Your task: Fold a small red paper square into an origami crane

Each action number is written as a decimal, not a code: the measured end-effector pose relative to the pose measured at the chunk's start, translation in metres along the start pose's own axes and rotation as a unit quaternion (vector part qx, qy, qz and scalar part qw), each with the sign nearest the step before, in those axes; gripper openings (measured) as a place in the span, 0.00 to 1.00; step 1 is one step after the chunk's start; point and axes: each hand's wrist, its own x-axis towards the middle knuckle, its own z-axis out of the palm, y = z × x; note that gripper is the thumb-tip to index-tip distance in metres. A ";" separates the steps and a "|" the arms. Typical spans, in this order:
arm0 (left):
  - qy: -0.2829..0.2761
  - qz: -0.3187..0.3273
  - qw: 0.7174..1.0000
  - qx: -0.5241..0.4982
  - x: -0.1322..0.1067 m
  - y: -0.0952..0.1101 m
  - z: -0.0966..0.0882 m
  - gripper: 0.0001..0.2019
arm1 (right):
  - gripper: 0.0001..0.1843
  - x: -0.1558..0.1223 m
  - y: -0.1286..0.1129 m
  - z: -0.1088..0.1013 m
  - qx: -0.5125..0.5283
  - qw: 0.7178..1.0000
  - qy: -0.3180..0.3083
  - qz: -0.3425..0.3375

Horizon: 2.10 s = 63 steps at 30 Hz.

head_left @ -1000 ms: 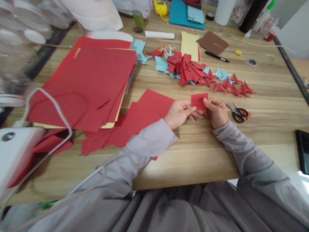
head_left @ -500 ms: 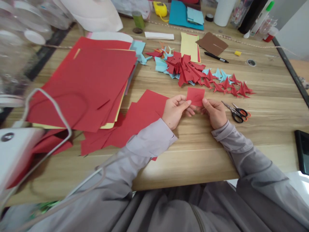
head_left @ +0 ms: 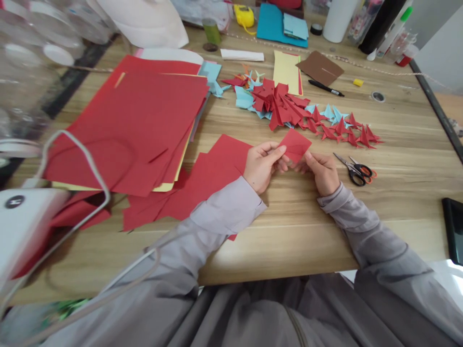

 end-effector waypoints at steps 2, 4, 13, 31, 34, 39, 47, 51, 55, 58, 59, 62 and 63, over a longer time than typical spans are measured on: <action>0.001 -0.006 1.000 -0.003 0.000 0.000 -0.001 0.09 | 0.26 0.001 0.002 -0.001 0.040 0.999 0.021 0.009; -0.016 -0.006 1.000 0.009 -0.001 -0.001 -0.002 0.08 | 0.25 0.002 0.002 -0.002 0.079 0.996 0.033 0.011; -0.012 0.041 0.997 0.060 -0.002 -0.004 -0.001 0.12 | 0.18 -0.003 -0.008 0.003 0.028 1.000 -0.006 -0.003; -0.022 0.054 0.991 0.117 -0.003 -0.007 0.001 0.26 | 0.21 -0.004 -0.007 0.007 -0.036 0.999 -0.013 0.009; -0.020 0.057 0.993 0.106 -0.001 -0.008 0.001 0.27 | 0.22 -0.004 -0.006 0.007 -0.041 0.999 -0.005 0.013; -0.029 0.067 0.994 0.081 -0.001 -0.009 0.000 0.19 | 0.21 -0.003 -0.005 0.006 -0.052 0.999 0.002 0.010; -0.039 0.090 0.993 0.068 -0.001 -0.010 -0.001 0.18 | 0.20 -0.003 -0.004 0.007 -0.032 0.999 -0.006 0.007; -0.030 0.085 0.993 0.083 -0.001 -0.010 -0.001 0.16 | 0.19 -0.003 -0.003 0.007 -0.032 0.999 0.016 0.004; -0.006 0.070 0.994 0.082 0.000 -0.011 -0.001 0.10 | 0.21 -0.003 -0.001 0.008 -0.005 0.999 0.039 -0.012; 0.018 0.060 0.997 0.033 0.003 -0.014 -0.001 0.09 | 0.28 -0.005 0.002 0.009 -0.006 0.997 0.059 -0.047; 0.022 0.058 0.998 0.018 0.004 -0.015 -0.002 0.09 | 0.30 -0.006 0.003 0.009 -0.021 0.996 0.068 -0.062; 0.031 0.052 0.998 -0.007 0.006 -0.018 -0.002 0.10 | 0.29 -0.007 0.008 0.008 -0.098 0.985 0.091 -0.110; 0.037 0.049 0.998 -0.009 0.006 -0.018 -0.002 0.11 | 0.27 -0.008 0.009 0.007 -0.126 0.979 0.095 -0.127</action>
